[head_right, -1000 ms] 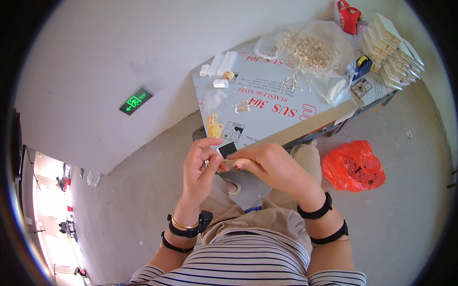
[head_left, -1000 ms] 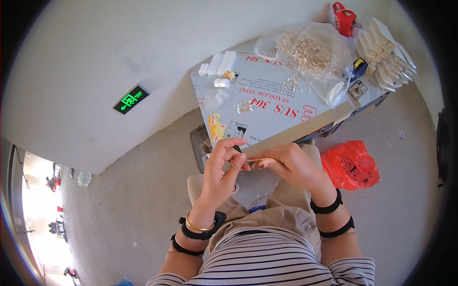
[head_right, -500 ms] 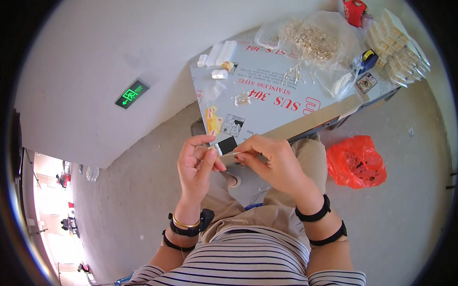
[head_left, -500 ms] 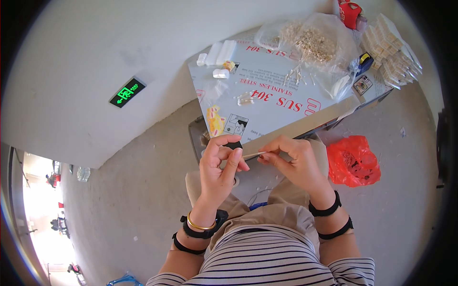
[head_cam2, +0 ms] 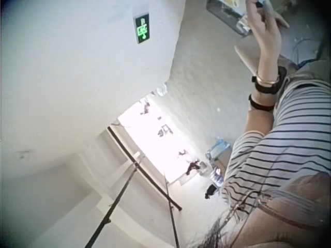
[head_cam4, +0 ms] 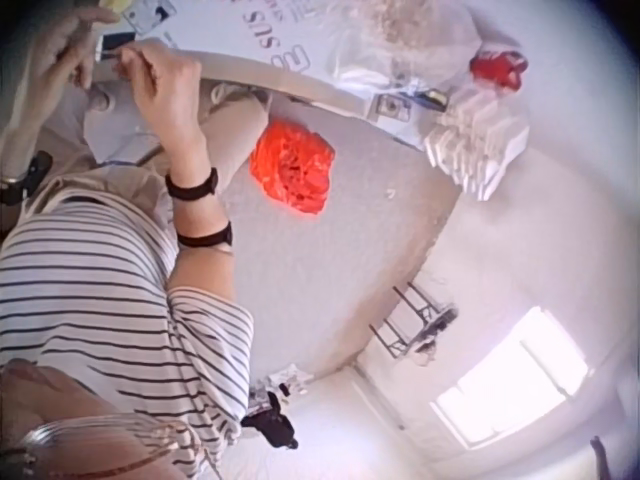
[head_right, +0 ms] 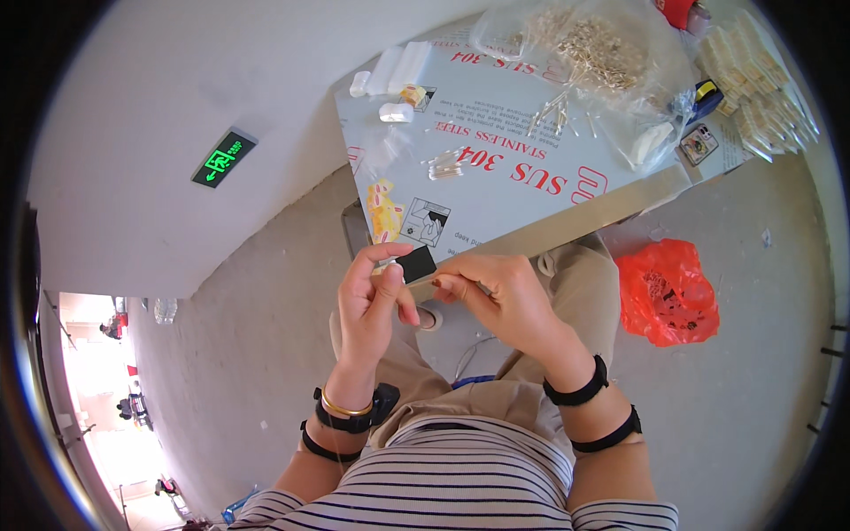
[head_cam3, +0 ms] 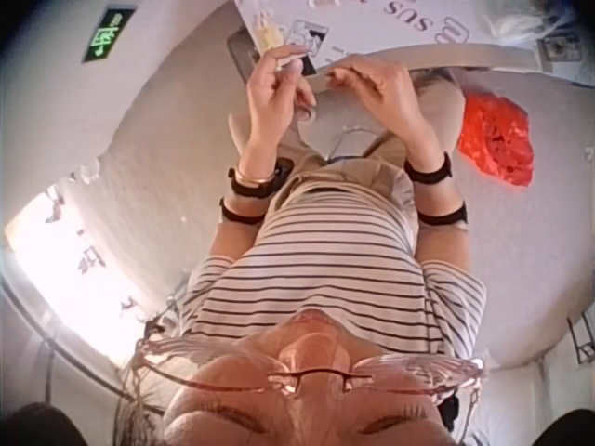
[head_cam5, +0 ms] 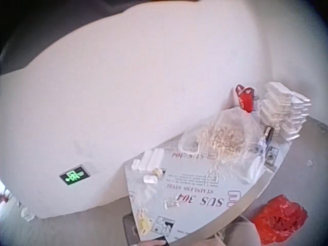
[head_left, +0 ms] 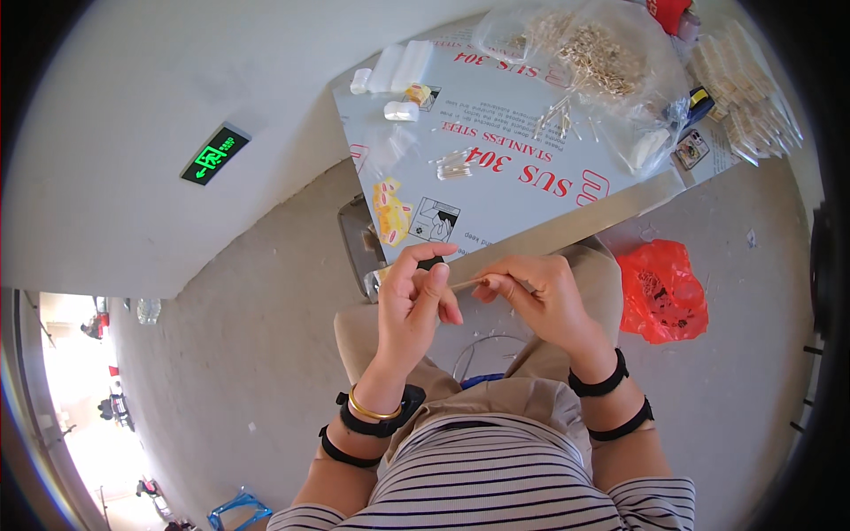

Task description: Manually counting and packaging cotton swabs into small plastic bags at a stainless steel table.

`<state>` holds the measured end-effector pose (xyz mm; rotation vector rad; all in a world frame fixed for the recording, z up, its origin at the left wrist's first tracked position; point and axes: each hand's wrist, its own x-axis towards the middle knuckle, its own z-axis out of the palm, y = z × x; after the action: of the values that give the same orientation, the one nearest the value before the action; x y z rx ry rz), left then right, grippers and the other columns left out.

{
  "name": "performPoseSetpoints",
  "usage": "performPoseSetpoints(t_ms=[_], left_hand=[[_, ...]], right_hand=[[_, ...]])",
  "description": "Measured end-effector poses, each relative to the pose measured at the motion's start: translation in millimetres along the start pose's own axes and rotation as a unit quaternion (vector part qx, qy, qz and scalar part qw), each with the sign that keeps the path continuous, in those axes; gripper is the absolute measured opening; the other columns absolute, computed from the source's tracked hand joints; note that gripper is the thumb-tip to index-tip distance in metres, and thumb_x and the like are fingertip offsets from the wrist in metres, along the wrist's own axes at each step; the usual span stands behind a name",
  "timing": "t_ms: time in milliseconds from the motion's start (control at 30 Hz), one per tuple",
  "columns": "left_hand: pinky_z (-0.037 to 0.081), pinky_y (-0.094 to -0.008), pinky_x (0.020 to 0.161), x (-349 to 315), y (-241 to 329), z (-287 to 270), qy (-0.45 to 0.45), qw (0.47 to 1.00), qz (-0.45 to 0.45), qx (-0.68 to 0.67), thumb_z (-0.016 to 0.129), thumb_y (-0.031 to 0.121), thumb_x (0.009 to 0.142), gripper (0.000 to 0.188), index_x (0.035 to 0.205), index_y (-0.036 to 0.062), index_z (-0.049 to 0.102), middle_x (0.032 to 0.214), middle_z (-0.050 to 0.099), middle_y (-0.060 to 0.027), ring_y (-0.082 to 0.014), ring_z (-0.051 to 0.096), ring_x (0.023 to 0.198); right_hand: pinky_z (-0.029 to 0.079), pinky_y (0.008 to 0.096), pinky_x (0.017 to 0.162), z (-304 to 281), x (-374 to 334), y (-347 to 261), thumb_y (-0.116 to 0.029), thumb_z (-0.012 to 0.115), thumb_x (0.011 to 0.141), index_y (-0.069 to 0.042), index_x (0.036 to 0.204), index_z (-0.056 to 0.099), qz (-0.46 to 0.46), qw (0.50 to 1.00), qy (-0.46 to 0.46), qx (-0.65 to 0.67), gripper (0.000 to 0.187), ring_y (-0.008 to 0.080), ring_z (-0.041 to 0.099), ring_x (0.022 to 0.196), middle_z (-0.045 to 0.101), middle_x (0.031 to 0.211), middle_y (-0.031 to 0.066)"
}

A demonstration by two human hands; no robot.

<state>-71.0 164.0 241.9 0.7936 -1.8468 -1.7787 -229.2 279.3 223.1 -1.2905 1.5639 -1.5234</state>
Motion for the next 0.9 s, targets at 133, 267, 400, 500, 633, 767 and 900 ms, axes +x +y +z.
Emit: performPoseSetpoints(t_ms=[133,267,400,500,633,767,900], left_hand=[[0.044,-0.0201,0.057,16,-6,-1,-0.035,0.998,0.022,-0.046,0.051,0.024,0.105,0.029,0.122,0.0003,0.055,0.066,0.062,-0.0021,-0.0063,0.057,0.057],[0.047,-0.0218,0.071,27,-16,-3,-0.009,0.995,0.093,0.046,0.063,0.013,0.099,0.022,0.116,0.0001,0.058,0.082,0.066,-0.0043,-0.0076,0.061,0.076],[0.044,-0.0241,0.073,28,-15,-2,0.024,0.996,0.067,0.060,0.075,0.008,0.087,0.013,0.098,0.0049,0.070,0.082,0.071,-0.0007,-0.0082,0.062,0.078],[0.043,-0.0248,0.074,29,-9,2,0.037,0.989,0.109,0.093,0.076,0.007,0.085,0.007,0.090,0.0059,0.072,0.081,0.072,-0.0015,-0.0100,0.063,0.076],[0.043,-0.0266,0.075,20,3,-1,0.049,0.970,0.158,0.176,0.077,0.007,0.084,0.007,0.089,0.0066,0.073,0.079,0.072,-0.0011,-0.0126,0.063,0.073],[0.041,-0.0270,0.078,8,17,-2,0.050,0.937,0.228,0.258,0.077,0.008,0.083,0.006,0.088,0.0083,0.074,0.078,0.071,0.0004,-0.0132,0.062,0.069],[0.042,-0.0268,0.079,-9,26,-4,0.048,0.930,0.225,0.286,0.075,0.009,0.086,0.005,0.090,0.0063,0.074,0.085,0.075,-0.0016,-0.0111,0.062,0.076]], right_hand=[[0.052,0.0274,0.062,-2,13,6,-0.009,0.060,0.098,0.002,0.093,0.067,0.060,0.997,0.002,0.044,0.014,0.0134,0.067,0.065,0.069,0.072,0.0085],[0.051,0.0264,0.062,-8,19,11,-0.012,0.057,0.101,0.004,0.090,0.065,0.113,0.987,0.007,0.116,0.021,0.0103,0.064,0.066,0.067,0.071,0.0066],[0.051,0.0256,0.066,-14,21,13,-0.013,0.056,0.102,0.005,0.089,0.064,0.096,0.981,0.010,0.166,0.024,0.0104,0.063,0.070,0.067,0.074,0.0068],[0.052,0.0257,0.067,-16,17,15,-0.013,0.056,0.102,0.006,0.092,0.064,0.086,0.982,0.005,0.167,0.023,0.0112,0.064,0.071,0.067,0.076,0.0074],[0.053,0.0260,0.068,-18,10,9,-0.008,0.056,0.101,0.006,0.095,0.064,0.069,0.982,0.010,0.176,0.017,0.0120,0.064,0.072,0.068,0.080,0.0076],[0.054,0.0260,0.069,-20,1,-10,-0.003,0.058,0.099,0.006,0.097,0.064,0.033,0.991,0.019,0.129,0.011,0.0124,0.066,0.073,0.069,0.082,0.0078],[0.054,0.0262,0.070,-17,-11,-25,0.002,0.059,0.095,0.004,0.099,0.065,0.000,0.997,0.042,0.068,0.007,0.0126,0.067,0.076,0.069,0.083,0.0080]])
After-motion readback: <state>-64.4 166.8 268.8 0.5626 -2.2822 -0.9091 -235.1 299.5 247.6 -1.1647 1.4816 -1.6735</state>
